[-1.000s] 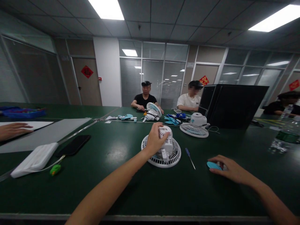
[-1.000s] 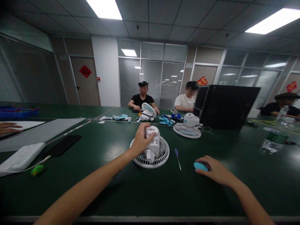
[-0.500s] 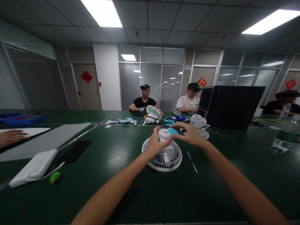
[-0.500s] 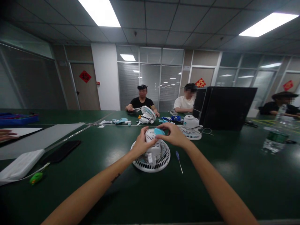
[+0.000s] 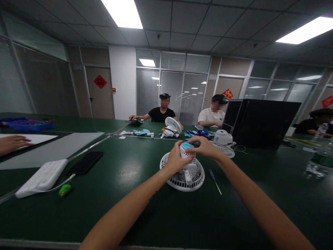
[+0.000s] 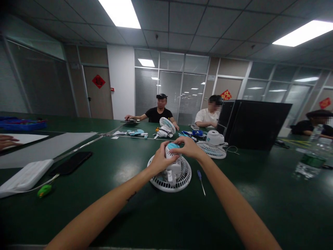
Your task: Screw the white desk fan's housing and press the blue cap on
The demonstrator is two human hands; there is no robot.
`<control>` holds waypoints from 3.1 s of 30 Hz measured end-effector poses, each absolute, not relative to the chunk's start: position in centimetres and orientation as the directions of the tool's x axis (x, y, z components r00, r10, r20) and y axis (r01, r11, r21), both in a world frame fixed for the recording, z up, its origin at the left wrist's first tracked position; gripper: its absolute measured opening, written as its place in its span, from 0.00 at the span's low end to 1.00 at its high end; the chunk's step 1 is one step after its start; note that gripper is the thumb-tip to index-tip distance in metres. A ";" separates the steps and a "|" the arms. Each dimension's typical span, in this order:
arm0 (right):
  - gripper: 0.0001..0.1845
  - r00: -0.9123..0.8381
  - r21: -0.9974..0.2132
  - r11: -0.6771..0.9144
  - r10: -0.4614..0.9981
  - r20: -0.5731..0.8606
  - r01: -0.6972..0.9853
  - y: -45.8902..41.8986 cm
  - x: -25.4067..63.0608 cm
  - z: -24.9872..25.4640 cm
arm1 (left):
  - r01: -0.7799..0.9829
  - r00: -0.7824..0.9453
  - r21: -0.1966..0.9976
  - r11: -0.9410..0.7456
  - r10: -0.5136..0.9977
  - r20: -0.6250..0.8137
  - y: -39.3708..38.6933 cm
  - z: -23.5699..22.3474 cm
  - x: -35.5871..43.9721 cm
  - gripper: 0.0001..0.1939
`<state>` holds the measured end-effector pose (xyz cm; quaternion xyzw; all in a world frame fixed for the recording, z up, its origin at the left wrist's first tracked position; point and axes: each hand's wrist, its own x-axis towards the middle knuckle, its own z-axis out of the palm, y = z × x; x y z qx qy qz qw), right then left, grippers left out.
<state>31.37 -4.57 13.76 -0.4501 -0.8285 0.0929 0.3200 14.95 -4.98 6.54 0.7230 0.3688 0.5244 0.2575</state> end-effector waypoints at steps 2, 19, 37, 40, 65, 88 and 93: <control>0.19 -0.349 -0.398 0.570 0.791 0.502 0.719 -4.8 31.2 13.5 | 0.257 0.176 0.749 -0.611 0.791 0.585 -4.9 6.4 15.0 0.36; 0.19 -0.168 -0.324 0.537 0.676 0.718 0.779 -5.3 30.2 11.4 | 0.259 0.226 0.657 -0.708 0.706 0.671 -4.3 6.6 14.9 0.31; 0.48 0.021 -0.675 0.555 0.765 0.644 0.487 -6.1 29.0 5.1 | 0.577 0.127 0.539 -0.614 0.719 0.683 -3.6 10.6 15.9 0.17; 0.48 0.024 -0.671 0.557 0.760 0.649 0.490 -6.5 28.7 5.2 | 0.583 0.153 0.527 -0.619 0.720 0.676 -4.2 10.9 15.4 0.17; 0.46 0.005 -0.675 0.573 0.761 0.649 0.465 -6.7 29.1 5.3 | 0.500 0.300 0.500 -0.707 0.683 0.666 -3.4 10.0 14.9 0.21; 0.46 -0.013 -0.681 0.570 0.771 0.637 0.460 -7.3 28.9 5.7 | 0.132 0.518 0.792 -0.596 0.723 0.458 -3.3 11.0 13.9 0.22; 0.44 -0.017 -0.663 0.587 0.754 0.657 0.465 -6.9 29.0 5.4 | 0.147 0.421 0.724 -0.674 0.705 0.571 -3.4 9.8 14.9 0.14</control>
